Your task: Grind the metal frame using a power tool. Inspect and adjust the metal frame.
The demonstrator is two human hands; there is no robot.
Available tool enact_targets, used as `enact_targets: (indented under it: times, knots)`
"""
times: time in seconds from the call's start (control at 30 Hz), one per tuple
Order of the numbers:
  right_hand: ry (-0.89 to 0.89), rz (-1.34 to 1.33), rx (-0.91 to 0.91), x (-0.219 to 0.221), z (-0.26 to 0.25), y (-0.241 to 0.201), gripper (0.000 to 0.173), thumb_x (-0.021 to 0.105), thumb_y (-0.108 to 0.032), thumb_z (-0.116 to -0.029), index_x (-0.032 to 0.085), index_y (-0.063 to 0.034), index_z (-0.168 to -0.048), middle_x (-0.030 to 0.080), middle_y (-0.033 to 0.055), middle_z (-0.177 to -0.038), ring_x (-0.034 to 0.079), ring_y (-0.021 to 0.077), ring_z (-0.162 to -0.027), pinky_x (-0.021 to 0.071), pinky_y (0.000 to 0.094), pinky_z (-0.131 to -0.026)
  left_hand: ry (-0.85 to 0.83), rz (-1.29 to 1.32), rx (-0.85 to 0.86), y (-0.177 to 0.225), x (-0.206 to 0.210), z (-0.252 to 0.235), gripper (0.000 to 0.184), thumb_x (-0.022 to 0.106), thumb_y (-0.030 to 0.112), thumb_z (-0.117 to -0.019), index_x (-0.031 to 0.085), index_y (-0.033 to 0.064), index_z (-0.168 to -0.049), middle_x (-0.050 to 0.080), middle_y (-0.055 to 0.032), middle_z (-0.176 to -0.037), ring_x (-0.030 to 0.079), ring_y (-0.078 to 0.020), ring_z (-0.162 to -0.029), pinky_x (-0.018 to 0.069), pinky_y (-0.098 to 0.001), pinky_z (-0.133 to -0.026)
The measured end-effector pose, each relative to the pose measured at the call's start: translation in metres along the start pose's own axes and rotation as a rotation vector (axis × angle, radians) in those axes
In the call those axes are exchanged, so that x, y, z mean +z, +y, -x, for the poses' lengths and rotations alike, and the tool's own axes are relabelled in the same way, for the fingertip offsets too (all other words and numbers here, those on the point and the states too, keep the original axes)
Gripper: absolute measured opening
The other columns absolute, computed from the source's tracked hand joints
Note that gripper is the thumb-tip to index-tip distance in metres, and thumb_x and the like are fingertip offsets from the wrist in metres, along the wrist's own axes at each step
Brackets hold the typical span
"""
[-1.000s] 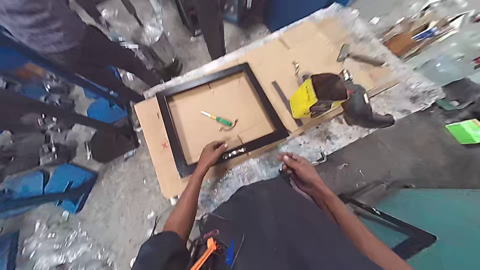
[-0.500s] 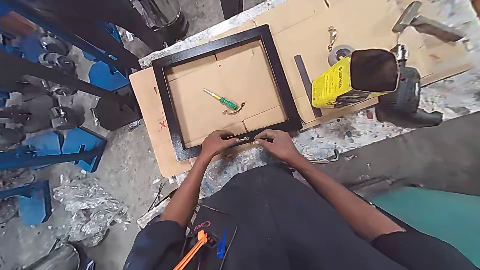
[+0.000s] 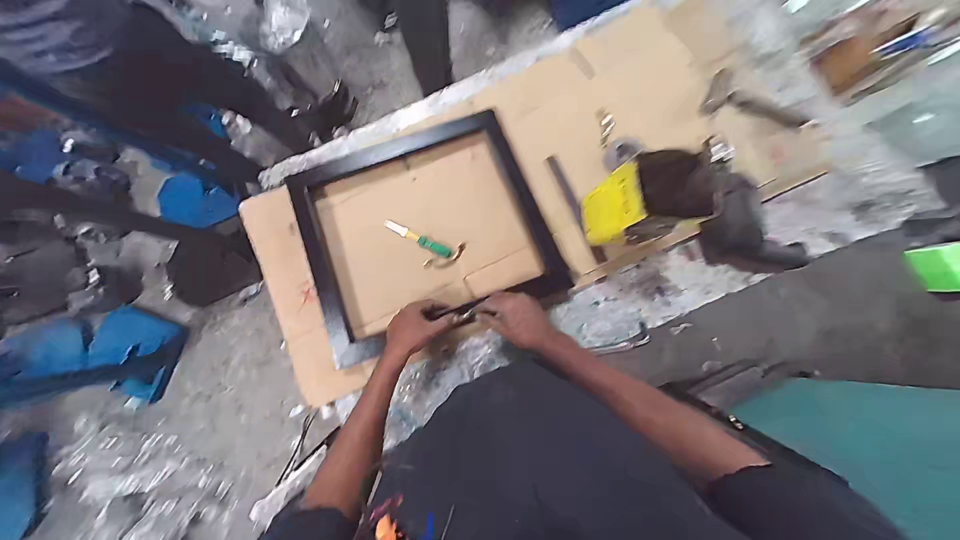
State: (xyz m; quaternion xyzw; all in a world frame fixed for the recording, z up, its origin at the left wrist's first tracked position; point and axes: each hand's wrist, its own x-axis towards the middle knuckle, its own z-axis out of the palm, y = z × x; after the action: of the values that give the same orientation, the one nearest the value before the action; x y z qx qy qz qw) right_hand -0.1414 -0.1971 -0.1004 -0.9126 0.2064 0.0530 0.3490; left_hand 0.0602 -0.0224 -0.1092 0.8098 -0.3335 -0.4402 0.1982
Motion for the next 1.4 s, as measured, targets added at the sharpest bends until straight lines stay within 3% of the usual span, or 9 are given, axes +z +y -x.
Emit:
enact_targets:
  times: [0.07, 0.17, 0.37, 0.7, 0.83, 0.93, 1.07, 1.4]
  knots:
    - [0.024, 0.039, -0.033, -0.002, 0.000, -0.001, 0.028, 0.057, -0.039, -0.1035, 0.077, -0.0226, -0.114, 0.075, 0.0020, -0.115, 0.071, 0.0205, -0.107, 0.0585, 0.0488, -0.094, 0.015, -0.010, 0.039, 0.001, 0.002, -0.004, 0.050, 0.068, 0.072, -0.0831, 0.076, 0.0368, -0.117, 0.077, 0.0066, -0.107, 0.073, -0.0147, -0.100, 0.0588, -0.0562, -0.090]
    - [0.083, 0.004, -0.094, 0.005, -0.002, 0.003, 0.022, 0.060, -0.034, -0.1023, 0.077, -0.0221, -0.107, 0.075, -0.0009, -0.106, 0.071, 0.0162, -0.101, 0.0604, 0.0433, -0.087, 0.020, 0.008, 0.050, -0.009, 0.006, -0.010, 0.052, 0.067, 0.077, -0.0800, 0.077, 0.0386, -0.114, 0.077, 0.0096, -0.104, 0.073, -0.0117, -0.098, 0.0598, -0.0546, -0.089]
    - [0.124, -0.111, -0.137, 0.013, -0.007, 0.017, 0.019, 0.064, -0.036, -0.1007, 0.078, -0.0250, -0.105, 0.072, -0.0026, -0.101, 0.068, 0.0120, -0.095, 0.0594, 0.0374, -0.085, 0.031, 0.044, 0.040, -0.016, 0.008, -0.011, 0.052, 0.068, 0.078, -0.0771, 0.077, 0.0407, -0.113, 0.077, 0.0132, -0.103, 0.073, -0.0079, -0.096, 0.0605, -0.0519, -0.088]
    - [0.103, -0.080, -0.121, 0.008, -0.011, 0.014, 0.022, 0.068, -0.040, -0.0978, 0.075, -0.0195, -0.100, 0.070, 0.0008, -0.099, 0.069, 0.0176, -0.093, 0.0593, 0.0452, -0.080, 0.031, 0.080, 0.079, -0.016, 0.008, -0.010, 0.049, 0.072, 0.071, -0.0800, 0.078, 0.0354, -0.113, 0.077, 0.0094, -0.103, 0.074, -0.0102, -0.095, 0.0611, -0.0520, -0.088]
    - [0.129, -0.069, -0.136, 0.011, -0.012, 0.016, 0.016, 0.069, -0.040, -0.0977, 0.074, -0.0269, -0.107, 0.072, -0.0049, -0.105, 0.070, 0.0148, -0.095, 0.0601, 0.0475, -0.078, 0.016, 0.106, 0.090, -0.016, 0.007, -0.010, 0.051, 0.074, 0.069, -0.0793, 0.078, 0.0315, -0.113, 0.078, 0.0068, -0.101, 0.074, -0.0120, -0.094, 0.0614, -0.0522, -0.088]
    - [0.203, -0.075, -0.239, 0.020, -0.009, 0.025, 0.013, 0.067, -0.036, -0.0997, 0.077, -0.0291, -0.105, 0.073, -0.0073, -0.107, 0.070, 0.0112, -0.096, 0.0607, 0.0425, -0.079, 0.014, 0.136, 0.105, -0.015, 0.007, -0.008, 0.050, 0.075, 0.065, -0.0813, 0.078, 0.0275, -0.114, 0.078, 0.0048, -0.102, 0.074, -0.0129, -0.095, 0.0611, -0.0513, -0.090]
    - [0.219, -0.078, -0.319, 0.023, -0.008, 0.035, 0.017, 0.062, -0.033, -0.1021, 0.077, -0.0283, -0.110, 0.071, -0.0052, -0.111, 0.069, 0.0106, -0.100, 0.0605, 0.0379, -0.083, 0.020, 0.120, 0.080, -0.015, 0.007, -0.010, 0.049, 0.075, 0.066, -0.0810, 0.078, 0.0306, -0.115, 0.078, 0.0077, -0.104, 0.074, -0.0107, -0.097, 0.0613, -0.0504, -0.090]
    - [0.290, -0.071, -0.239, 0.024, -0.010, 0.032, 0.019, 0.066, -0.044, -0.0994, 0.077, -0.0294, -0.102, 0.072, -0.0083, -0.103, 0.069, 0.0056, -0.093, 0.0613, 0.0343, -0.078, -0.009, 0.025, 0.042, -0.005, 0.002, -0.008, 0.047, 0.069, 0.072, -0.0816, 0.076, 0.0385, -0.115, 0.076, 0.0122, -0.108, 0.072, -0.0081, -0.103, 0.0592, -0.0519, -0.093]
